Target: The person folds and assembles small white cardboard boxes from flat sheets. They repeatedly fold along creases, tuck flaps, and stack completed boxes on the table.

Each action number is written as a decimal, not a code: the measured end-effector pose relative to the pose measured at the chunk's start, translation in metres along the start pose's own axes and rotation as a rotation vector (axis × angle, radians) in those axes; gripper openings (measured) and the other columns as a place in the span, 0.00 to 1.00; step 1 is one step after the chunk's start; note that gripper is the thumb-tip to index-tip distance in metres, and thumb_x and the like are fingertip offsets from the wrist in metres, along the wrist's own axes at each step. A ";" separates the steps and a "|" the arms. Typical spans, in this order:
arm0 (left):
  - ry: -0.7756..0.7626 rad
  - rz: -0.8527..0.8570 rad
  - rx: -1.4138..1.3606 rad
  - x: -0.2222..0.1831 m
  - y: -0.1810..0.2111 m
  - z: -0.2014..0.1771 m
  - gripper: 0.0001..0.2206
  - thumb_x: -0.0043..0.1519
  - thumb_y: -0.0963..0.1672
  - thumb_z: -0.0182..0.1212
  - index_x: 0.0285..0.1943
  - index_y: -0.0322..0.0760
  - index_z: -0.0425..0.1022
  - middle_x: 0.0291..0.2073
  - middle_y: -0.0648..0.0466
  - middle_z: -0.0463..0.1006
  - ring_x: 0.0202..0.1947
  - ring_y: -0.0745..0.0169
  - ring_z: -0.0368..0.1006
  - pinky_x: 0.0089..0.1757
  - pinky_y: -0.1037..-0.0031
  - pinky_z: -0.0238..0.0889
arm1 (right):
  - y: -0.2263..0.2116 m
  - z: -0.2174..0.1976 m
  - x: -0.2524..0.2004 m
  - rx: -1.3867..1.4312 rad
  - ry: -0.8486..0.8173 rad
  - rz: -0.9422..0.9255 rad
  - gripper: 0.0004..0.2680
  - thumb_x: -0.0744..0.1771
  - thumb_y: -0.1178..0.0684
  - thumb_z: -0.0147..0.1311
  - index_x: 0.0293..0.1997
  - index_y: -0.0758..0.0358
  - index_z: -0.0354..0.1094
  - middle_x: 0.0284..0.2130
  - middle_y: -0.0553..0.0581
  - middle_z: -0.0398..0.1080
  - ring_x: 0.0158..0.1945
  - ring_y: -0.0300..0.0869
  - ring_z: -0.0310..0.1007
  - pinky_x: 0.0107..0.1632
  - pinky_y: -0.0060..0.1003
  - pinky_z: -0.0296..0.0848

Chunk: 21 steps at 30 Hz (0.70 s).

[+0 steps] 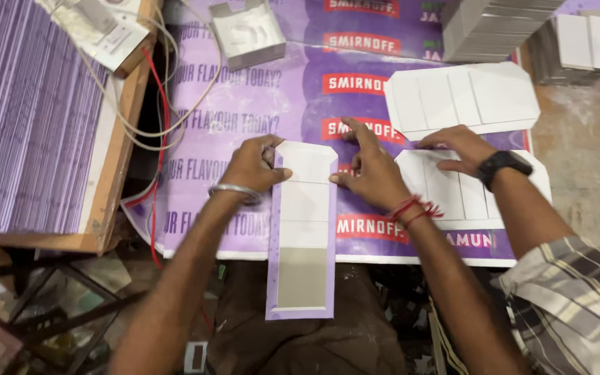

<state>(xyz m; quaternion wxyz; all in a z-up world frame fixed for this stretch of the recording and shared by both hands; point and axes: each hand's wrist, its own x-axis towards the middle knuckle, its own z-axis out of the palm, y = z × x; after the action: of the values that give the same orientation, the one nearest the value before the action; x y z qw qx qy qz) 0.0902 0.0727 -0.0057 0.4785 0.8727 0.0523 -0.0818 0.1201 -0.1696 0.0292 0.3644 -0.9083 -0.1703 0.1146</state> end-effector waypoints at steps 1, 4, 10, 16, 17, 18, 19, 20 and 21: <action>-0.057 -0.016 0.124 -0.002 0.000 -0.009 0.26 0.45 0.44 0.79 0.54 0.38 0.78 0.30 0.50 0.80 0.33 0.50 0.79 0.36 0.64 0.70 | 0.000 -0.002 0.003 0.041 -0.065 -0.040 0.38 0.55 0.52 0.71 0.72 0.51 0.50 0.55 0.51 0.68 0.34 0.45 0.74 0.38 0.38 0.76; -0.158 0.037 0.424 0.001 0.010 -0.026 0.24 0.42 0.47 0.82 0.46 0.41 0.79 0.34 0.52 0.79 0.37 0.53 0.77 0.38 0.63 0.68 | 0.002 -0.006 0.025 -0.115 -0.245 -0.386 0.26 0.57 0.51 0.73 0.61 0.56 0.66 0.48 0.54 0.73 0.46 0.44 0.76 0.47 0.38 0.76; -0.221 0.242 0.499 0.003 0.010 -0.039 0.21 0.44 0.50 0.80 0.44 0.43 0.80 0.35 0.55 0.78 0.38 0.56 0.76 0.37 0.63 0.67 | 0.001 0.001 0.035 -0.320 -0.308 -0.205 0.15 0.56 0.50 0.72 0.42 0.56 0.76 0.36 0.48 0.76 0.42 0.44 0.76 0.42 0.42 0.73; 0.017 0.574 0.589 -0.028 -0.028 -0.032 0.19 0.54 0.53 0.72 0.53 0.50 0.84 0.26 0.55 0.75 0.29 0.57 0.72 0.27 0.65 0.63 | 0.000 0.021 -0.015 -0.441 -0.066 -0.269 0.08 0.69 0.54 0.59 0.52 0.45 0.77 0.38 0.47 0.76 0.39 0.41 0.74 0.35 0.39 0.73; 0.043 0.595 0.648 -0.028 -0.028 -0.031 0.19 0.55 0.53 0.71 0.54 0.50 0.84 0.25 0.55 0.75 0.27 0.59 0.71 0.25 0.66 0.62 | -0.001 0.022 -0.020 -0.494 0.007 -0.367 0.11 0.67 0.56 0.58 0.54 0.48 0.76 0.42 0.48 0.76 0.41 0.41 0.74 0.36 0.39 0.73; 0.082 0.604 0.631 -0.030 -0.026 -0.030 0.16 0.56 0.53 0.71 0.51 0.51 0.84 0.24 0.57 0.74 0.27 0.61 0.70 0.26 0.67 0.61 | -0.003 0.022 -0.024 -0.548 0.081 -0.465 0.14 0.65 0.59 0.58 0.56 0.51 0.75 0.46 0.49 0.76 0.43 0.42 0.74 0.38 0.38 0.73; 0.116 0.612 0.617 -0.032 -0.024 -0.028 0.14 0.57 0.54 0.71 0.47 0.51 0.84 0.24 0.58 0.74 0.27 0.62 0.69 0.26 0.68 0.60 | -0.004 0.023 -0.028 -0.598 0.156 -0.560 0.17 0.63 0.61 0.57 0.58 0.54 0.74 0.50 0.50 0.76 0.45 0.42 0.74 0.40 0.37 0.73; 0.150 0.621 0.602 -0.032 -0.021 -0.028 0.12 0.58 0.54 0.71 0.44 0.52 0.84 0.23 0.60 0.73 0.27 0.64 0.69 0.27 0.70 0.60 | -0.004 0.023 -0.029 -0.607 0.167 -0.562 0.18 0.62 0.61 0.57 0.59 0.57 0.74 0.51 0.51 0.75 0.44 0.42 0.74 0.40 0.38 0.73; 0.093 0.517 0.627 -0.035 -0.019 -0.026 0.16 0.59 0.57 0.68 0.44 0.50 0.83 0.28 0.60 0.76 0.31 0.63 0.70 0.32 0.70 0.63 | -0.003 0.024 -0.031 -0.611 0.169 -0.563 0.19 0.62 0.61 0.57 0.59 0.59 0.73 0.52 0.52 0.75 0.43 0.43 0.73 0.40 0.38 0.72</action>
<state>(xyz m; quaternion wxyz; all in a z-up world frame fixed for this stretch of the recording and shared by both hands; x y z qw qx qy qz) 0.0547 0.1041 -0.0005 0.1913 0.9635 -0.1744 0.0687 0.0831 -0.1649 0.0170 0.1083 -0.8987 -0.4076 -0.1202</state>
